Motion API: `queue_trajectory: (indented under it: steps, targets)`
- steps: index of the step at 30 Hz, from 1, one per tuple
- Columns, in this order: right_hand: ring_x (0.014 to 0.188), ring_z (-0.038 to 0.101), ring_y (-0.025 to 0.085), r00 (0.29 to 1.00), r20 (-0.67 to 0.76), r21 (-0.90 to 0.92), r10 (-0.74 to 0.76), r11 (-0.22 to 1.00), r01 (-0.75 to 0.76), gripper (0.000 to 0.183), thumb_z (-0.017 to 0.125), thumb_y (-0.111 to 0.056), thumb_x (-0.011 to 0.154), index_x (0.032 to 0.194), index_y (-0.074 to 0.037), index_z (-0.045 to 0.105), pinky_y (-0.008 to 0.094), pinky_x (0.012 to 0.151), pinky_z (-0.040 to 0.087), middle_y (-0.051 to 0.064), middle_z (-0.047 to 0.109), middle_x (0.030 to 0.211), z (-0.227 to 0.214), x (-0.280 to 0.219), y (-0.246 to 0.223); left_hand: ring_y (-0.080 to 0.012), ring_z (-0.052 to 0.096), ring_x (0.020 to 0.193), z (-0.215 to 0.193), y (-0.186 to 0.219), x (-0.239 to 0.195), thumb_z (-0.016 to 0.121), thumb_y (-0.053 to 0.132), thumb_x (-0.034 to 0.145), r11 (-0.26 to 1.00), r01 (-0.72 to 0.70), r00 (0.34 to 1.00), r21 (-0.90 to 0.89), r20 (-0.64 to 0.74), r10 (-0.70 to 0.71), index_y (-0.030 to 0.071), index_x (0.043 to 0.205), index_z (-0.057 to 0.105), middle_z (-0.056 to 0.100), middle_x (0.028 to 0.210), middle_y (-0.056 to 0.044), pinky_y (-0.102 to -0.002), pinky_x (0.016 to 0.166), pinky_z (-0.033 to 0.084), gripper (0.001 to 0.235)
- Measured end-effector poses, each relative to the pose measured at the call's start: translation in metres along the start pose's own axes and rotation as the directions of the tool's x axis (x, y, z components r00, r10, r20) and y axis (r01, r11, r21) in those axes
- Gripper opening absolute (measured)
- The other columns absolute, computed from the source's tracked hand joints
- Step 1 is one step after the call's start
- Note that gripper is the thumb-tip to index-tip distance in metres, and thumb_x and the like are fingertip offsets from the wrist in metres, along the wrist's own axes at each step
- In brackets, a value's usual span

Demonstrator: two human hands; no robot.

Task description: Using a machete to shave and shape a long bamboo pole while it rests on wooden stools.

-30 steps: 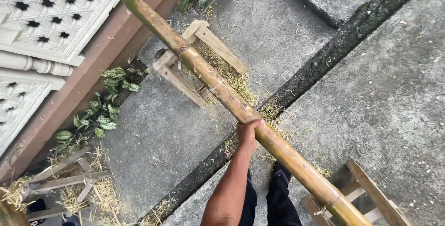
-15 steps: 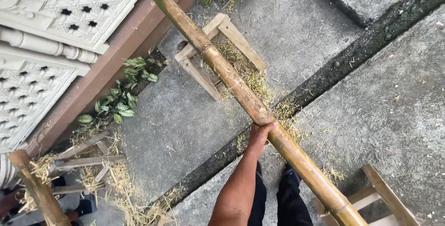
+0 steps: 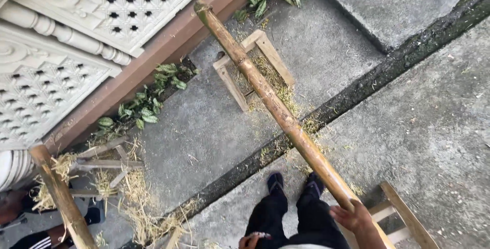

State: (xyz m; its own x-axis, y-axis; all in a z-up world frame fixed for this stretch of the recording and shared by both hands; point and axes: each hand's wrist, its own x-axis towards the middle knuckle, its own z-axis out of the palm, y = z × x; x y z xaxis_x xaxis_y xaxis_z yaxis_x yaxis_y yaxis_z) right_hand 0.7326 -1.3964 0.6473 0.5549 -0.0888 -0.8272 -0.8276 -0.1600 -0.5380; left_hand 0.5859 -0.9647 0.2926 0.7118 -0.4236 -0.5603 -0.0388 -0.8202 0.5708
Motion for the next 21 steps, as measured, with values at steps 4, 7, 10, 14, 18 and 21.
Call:
queue_trajectory:
  steps: [4,7,10,14,18,21]
  targets:
    - [0.141,0.052,0.028,0.998,0.043,-0.216,0.038,0.976,-0.028,0.057,0.066,-0.049,0.095,0.143,-0.018,0.06,0.042,0.116,0.04,0.012,0.06,0.148,0.028,0.095,0.208,-0.0537,0.069,0.076,-0.058,-0.009,-0.047,0.085,0.065,0.053,0.902,-0.08,0.937,0.425,-0.277,0.213,0.033,0.121,0.08,0.07,0.102,-0.036,-0.061,0.065,0.058,0.075]
    - [0.142,0.052,0.036,0.82,0.244,-0.437,-0.517,0.696,0.569,0.045,0.043,-0.042,0.108,0.142,-0.02,0.061,0.049,0.115,0.036,0.014,0.057,0.152,0.067,0.163,0.444,-0.043,0.068,0.097,-0.154,0.104,-0.066,0.083,0.06,0.079,0.88,0.464,0.881,0.105,0.056,-0.471,0.035,0.146,0.053,0.058,0.107,-0.019,-0.052,0.085,0.057,0.078]
    - [0.124,0.056,0.043,0.828,0.531,-0.779,-0.182,0.279,0.561,0.057,0.042,-0.025,0.101,0.157,-0.02,0.044,0.048,0.105,0.043,0.025,0.044,0.158,0.043,0.108,0.346,-0.0266,0.077,0.087,-0.156,0.074,-0.048,0.073,0.055,0.081,0.92,0.39,0.92,-0.041,0.072,-0.386,0.024,0.11,0.068,0.074,0.085,-0.007,-0.042,0.086,0.06,0.044]
    - [0.131,0.062,0.025,0.967,0.052,-0.458,0.249,0.866,-0.199,0.054,0.057,-0.051,0.102,0.146,-0.02,0.052,0.037,0.115,0.046,0.013,0.068,0.135,0.028,0.045,0.171,-0.0218,0.084,0.084,-0.187,0.06,-0.027,0.078,0.045,0.076,0.948,0.232,0.968,-0.217,0.15,-0.203,0.016,0.09,0.076,0.08,0.079,-0.006,-0.035,0.084,0.063,0.032]
    - [0.126,0.067,0.018,0.999,-0.036,-0.335,0.021,0.942,-0.032,0.045,0.067,-0.042,0.092,0.133,-0.026,0.067,0.034,0.111,0.048,0.007,0.072,0.129,0.049,0.088,0.247,-0.0244,0.079,0.09,-0.228,0.063,0.03,0.076,0.038,0.081,0.972,0.15,0.951,-0.182,0.294,-0.092,0.014,0.097,0.074,0.078,0.088,-0.008,-0.038,0.085,0.061,0.029]
    - [0.124,0.068,0.016,0.991,-0.079,-0.401,-0.103,0.914,0.063,0.043,0.07,-0.041,0.087,0.128,-0.028,0.074,0.034,0.111,0.047,0.004,0.071,0.128,0.066,0.119,0.289,-0.0266,0.075,0.095,-0.28,0.066,0.105,0.074,0.032,0.086,0.982,0.057,0.92,-0.181,0.393,0.018,0.013,0.102,0.072,0.077,0.095,-0.011,-0.04,0.086,0.058,0.026]
